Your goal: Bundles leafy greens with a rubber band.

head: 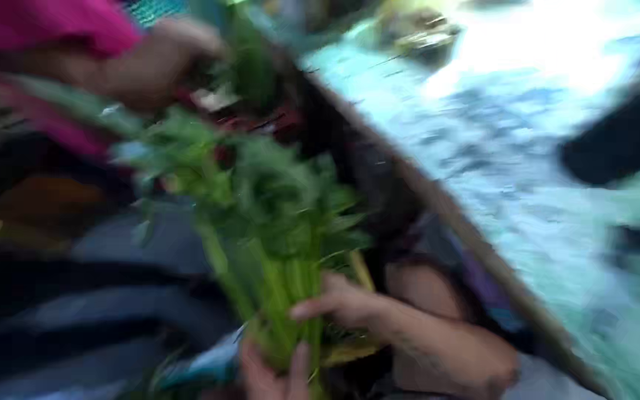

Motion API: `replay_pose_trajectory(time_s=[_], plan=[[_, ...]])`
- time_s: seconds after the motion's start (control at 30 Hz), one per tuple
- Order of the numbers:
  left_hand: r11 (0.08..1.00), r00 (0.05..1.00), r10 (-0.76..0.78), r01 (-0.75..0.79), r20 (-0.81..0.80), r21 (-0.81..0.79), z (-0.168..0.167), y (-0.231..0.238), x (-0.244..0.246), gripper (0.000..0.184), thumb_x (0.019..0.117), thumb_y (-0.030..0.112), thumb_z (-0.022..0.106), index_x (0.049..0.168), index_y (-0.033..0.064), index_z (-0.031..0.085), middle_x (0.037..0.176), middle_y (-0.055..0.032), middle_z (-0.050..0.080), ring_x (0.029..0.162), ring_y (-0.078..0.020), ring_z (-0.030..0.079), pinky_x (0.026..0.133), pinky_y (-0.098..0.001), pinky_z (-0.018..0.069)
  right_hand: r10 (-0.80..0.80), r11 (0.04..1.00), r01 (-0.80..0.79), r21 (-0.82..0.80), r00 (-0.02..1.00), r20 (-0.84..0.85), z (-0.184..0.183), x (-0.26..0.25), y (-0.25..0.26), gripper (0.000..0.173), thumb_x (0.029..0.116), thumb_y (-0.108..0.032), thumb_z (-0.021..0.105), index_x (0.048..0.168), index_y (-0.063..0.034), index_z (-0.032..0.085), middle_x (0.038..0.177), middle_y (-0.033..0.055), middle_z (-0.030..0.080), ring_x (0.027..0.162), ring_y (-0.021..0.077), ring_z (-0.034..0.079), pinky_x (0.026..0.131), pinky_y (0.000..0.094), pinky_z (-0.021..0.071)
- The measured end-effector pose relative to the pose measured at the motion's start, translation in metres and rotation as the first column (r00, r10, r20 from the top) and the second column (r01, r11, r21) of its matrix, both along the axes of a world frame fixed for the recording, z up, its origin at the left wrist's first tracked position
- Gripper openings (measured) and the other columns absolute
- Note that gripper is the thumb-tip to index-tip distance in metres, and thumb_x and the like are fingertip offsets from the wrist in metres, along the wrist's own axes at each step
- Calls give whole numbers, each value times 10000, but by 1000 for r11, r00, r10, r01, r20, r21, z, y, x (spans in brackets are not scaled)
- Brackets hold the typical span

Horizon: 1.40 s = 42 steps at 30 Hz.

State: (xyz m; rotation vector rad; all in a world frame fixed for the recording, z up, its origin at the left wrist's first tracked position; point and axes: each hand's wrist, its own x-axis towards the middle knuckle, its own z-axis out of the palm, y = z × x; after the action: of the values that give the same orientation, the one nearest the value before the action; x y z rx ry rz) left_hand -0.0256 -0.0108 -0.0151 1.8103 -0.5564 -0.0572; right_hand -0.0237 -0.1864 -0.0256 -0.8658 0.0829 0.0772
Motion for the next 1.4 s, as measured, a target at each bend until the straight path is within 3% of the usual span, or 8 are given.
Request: replay_pose_trajectory(time_s=[0.13,0.23,0.33,0.57,0.77,0.93,1.17,1.4], plan=[[998,972,56,-50,-228,35,-11,-5,13,1073,773,363,886,1541,-24,244,1296,-103,650,1098,-108,690,920,-320,617,0,999,-3,44,998,69,-11,14,-12,464,833,-179,810,1231,-76,596,1083,18,752,1013,143,723,922,376,610],[982,936,68,-1,-345,191,-8,-11,7,900,752,286,901,1462,8,424,1198,-46,704,1055,-71,697,932,-304,607,53,996,-59,59,993,104,-18,11,-19,404,844,-178,797,1204,-87,638,1082,24,760,1011,138,725,929,369,604],[939,957,157,-68,-243,336,-13,-13,2,638,806,279,838,1318,11,568,1026,-31,744,939,-75,722,861,-321,619,83,996,-82,-29,996,37,-18,12,-20,529,856,-229,801,1288,-43,559,1145,47,732,1067,147,705,970,359,587],[772,956,288,-270,63,575,-19,-15,2,685,880,315,768,1424,0,498,1120,-138,717,940,-235,730,844,-480,609,1,956,-48,-290,987,-159,-15,6,-20,938,864,-365,793,1587,-80,266,1322,95,623,1127,193,668,953,363,584],[706,972,-47,-130,229,697,-39,-22,-5,918,797,293,838,1533,-17,386,1263,-254,605,1097,-372,654,903,-522,577,-155,947,101,-306,975,-159,-23,-10,-30,1076,777,-392,877,1571,-78,222,1381,88,576,1217,124,622,1022,319,558],[883,886,-69,268,-458,385,3,-22,6,1067,820,384,831,1609,57,191,1286,-139,653,1110,-192,687,937,-402,601,-181,982,168,-85,966,-184,-27,-8,-58,612,897,-67,754,1418,-16,437,1204,129,713,1070,225,720,951,381,608],[968,623,-246,202,-743,-151,6,-46,7,738,834,193,844,1362,-83,408,1105,-234,716,968,-341,742,864,-462,635,20,1000,-19,-22,999,48,-28,-2,-59,536,1023,-393,603,1390,-16,499,1267,112,707,1153,220,691,1024,383,564],[979,688,-154,12,-709,-202,-17,-51,1,621,836,1,777,1342,-63,422,1095,-259,697,877,-365,743,717,-446,659,-308,886,264,-382,950,-58,-39,2,-51,338,1050,-330,558,1200,-39,640,987,6,725,931,48,701,874,237,593]])
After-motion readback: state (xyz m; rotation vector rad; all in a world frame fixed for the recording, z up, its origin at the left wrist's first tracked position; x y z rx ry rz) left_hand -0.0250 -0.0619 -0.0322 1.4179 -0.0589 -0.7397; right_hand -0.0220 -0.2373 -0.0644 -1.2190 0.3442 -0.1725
